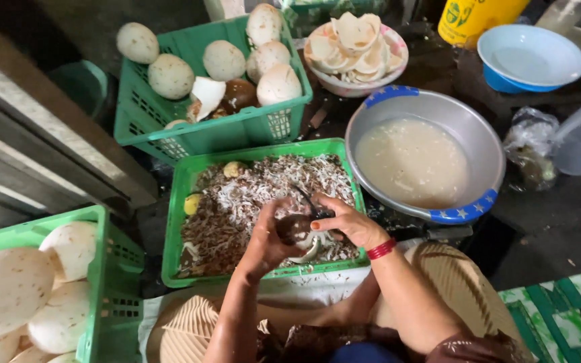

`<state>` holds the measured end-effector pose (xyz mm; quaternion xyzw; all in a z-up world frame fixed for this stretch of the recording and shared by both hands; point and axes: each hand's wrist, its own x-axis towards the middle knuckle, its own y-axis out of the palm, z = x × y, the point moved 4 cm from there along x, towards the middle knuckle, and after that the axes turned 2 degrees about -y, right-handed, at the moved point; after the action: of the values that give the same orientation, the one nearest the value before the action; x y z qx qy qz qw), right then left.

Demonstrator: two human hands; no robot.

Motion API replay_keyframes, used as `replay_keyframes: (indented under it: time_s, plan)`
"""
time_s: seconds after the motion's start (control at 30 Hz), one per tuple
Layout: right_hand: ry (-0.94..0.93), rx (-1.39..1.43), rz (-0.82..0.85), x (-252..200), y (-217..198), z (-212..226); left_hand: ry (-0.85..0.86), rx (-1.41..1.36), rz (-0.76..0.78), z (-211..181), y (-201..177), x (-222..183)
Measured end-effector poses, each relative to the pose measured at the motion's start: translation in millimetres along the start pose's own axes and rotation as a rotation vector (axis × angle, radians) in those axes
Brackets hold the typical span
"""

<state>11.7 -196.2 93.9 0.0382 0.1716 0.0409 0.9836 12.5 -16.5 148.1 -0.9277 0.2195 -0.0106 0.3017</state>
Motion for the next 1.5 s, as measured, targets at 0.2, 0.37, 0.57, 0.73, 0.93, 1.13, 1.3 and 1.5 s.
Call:
replay_keyframes:
  time_s: [0.2,0.37,0.57,0.73,0.93,1.13,1.3,1.5]
  plan:
    - [-0.072,0.673,-0.087,0.9,36.0,-18.2,-0.226,-0.932,-0.441,28.6,20.6,-2.2]
    - [0.002,0.685,-0.200,-10.9,55.8,-27.8,-0.294,-1.048,-0.464,43.2,73.3,-8.0]
    - [-0.085,-0.008,-0.346,31.8,23.3,-87.6,-0.288,-0.595,-0.468,81.1,41.1,7.2]
    - [-0.132,0.024,-0.422,-0.1,8.1,-16.9,-0.317,-0.017,-0.162,88.4,37.5,-0.8]
    - [-0.107,-0.010,-0.266,41.6,5.1,-63.1,-0.227,-0.006,-0.081,102.6,57.6,9.8]
    - [-0.072,-0.149,-0.299,46.6,12.1,-73.2,-0.183,0.182,-0.144,74.0,38.6,-2.7]
    - [-0.237,-0.147,-0.369,45.3,6.0,-78.1,-0.247,0.047,-0.150,107.3,54.0,13.0]
    - [-0.786,-1.007,-0.372,15.0,51.5,-34.6,-0.250,0.011,-0.147,113.6,64.1,33.4]
